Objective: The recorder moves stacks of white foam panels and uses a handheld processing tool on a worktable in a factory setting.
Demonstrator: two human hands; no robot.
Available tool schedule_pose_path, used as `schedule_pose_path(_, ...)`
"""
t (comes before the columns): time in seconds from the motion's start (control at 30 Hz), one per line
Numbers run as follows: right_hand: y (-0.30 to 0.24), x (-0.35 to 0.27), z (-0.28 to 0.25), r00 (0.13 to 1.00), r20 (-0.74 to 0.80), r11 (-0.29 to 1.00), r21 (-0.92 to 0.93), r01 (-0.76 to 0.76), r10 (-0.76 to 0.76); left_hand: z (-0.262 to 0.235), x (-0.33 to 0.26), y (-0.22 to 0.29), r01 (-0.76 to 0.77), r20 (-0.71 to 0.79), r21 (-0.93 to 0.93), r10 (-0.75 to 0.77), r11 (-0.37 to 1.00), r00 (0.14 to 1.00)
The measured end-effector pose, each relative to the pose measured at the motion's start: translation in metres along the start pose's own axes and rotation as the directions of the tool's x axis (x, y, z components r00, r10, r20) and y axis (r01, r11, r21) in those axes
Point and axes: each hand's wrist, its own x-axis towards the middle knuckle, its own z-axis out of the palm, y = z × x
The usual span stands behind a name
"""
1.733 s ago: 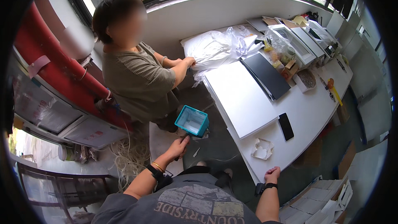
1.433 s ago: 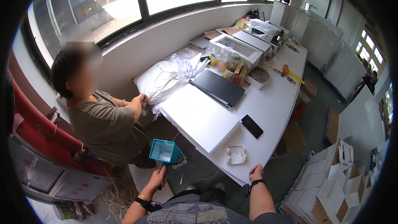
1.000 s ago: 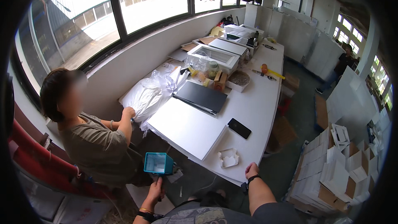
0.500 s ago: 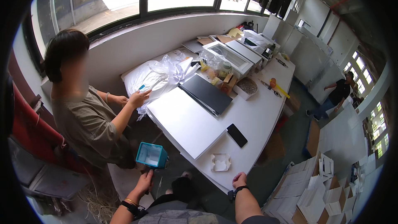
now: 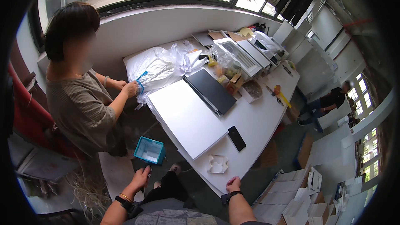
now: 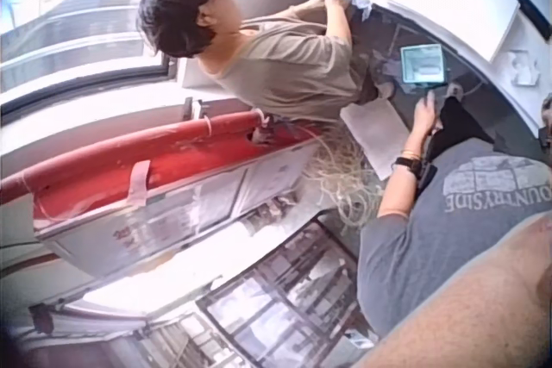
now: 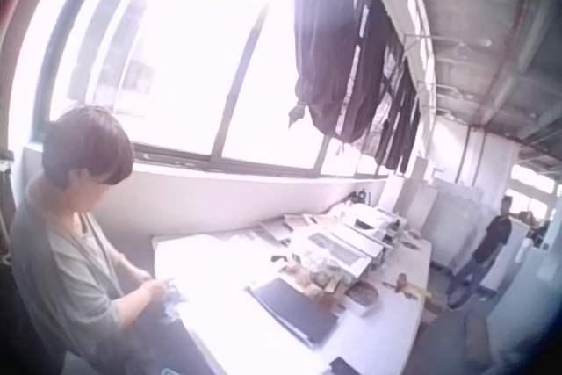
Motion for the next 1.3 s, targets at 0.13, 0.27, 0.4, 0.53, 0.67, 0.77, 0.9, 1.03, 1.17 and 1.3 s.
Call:
schedule_pose_path(0.13,0.000,0.000,0.000,1.000,-0.018,1.000,-0.016,0.017,-0.018,0.000,0.005,0.002,0.011,0.010,-0.002,-0.011,1.000,1.000)
schedule_pose_path(0.27,-0.003,0.001,-0.001,1.000,-0.008,1.000,-0.007,0.003,-0.003,0.002,0.009,0.005,0.005,0.025,-0.031,-0.004,1.000,1.000)
schedule_pose_path(0.4,-0.001,-0.004,0.001,1.000,0.000,1.000,-0.018,0.001,-0.001,0.002,0.011,0.007,0.024,0.039,-0.069,-0.021,0.997,0.999)
schedule_pose_path(0.53,-0.002,-0.004,0.000,1.000,-0.010,1.000,0.013,-0.022,0.022,0.003,0.016,0.007,0.017,0.048,-0.072,-0.013,0.997,0.999)
schedule_pose_path(0.67,0.001,-0.006,0.003,1.000,-0.023,1.000,0.012,0.013,-0.012,0.003,0.013,0.014,0.048,0.052,-0.104,-0.043,0.993,0.998)
schedule_pose_path(0.77,0.001,-0.005,0.003,0.999,-0.022,0.999,0.009,0.034,-0.034,0.004,0.014,0.014,0.048,0.031,-0.100,-0.045,0.994,0.999)
schedule_pose_path(0.9,-0.002,0.004,-0.004,1.000,-0.012,1.000,0.006,0.003,-0.003,0.006,0.014,0.017,0.049,0.029,-0.100,-0.046,0.994,0.998)
schedule_pose_path(1.03,0.001,0.001,-0.002,1.000,-0.003,1.000,0.015,0.007,-0.007,0.005,0.014,0.016,0.055,0.057,-0.108,-0.049,0.993,0.997)
schedule_pose_path(1.17,0.001,0.001,-0.001,1.000,0.004,1.000,0.027,-0.005,0.005,0.006,0.015,0.018,0.081,0.056,-0.109,-0.075,0.991,0.996)
schedule_pose_path(1.3,0.001,-0.002,0.002,0.999,-0.026,0.999,0.038,-0.022,0.023,0.007,0.015,0.018,0.078,0.053,-0.115,-0.072,0.990,0.996)
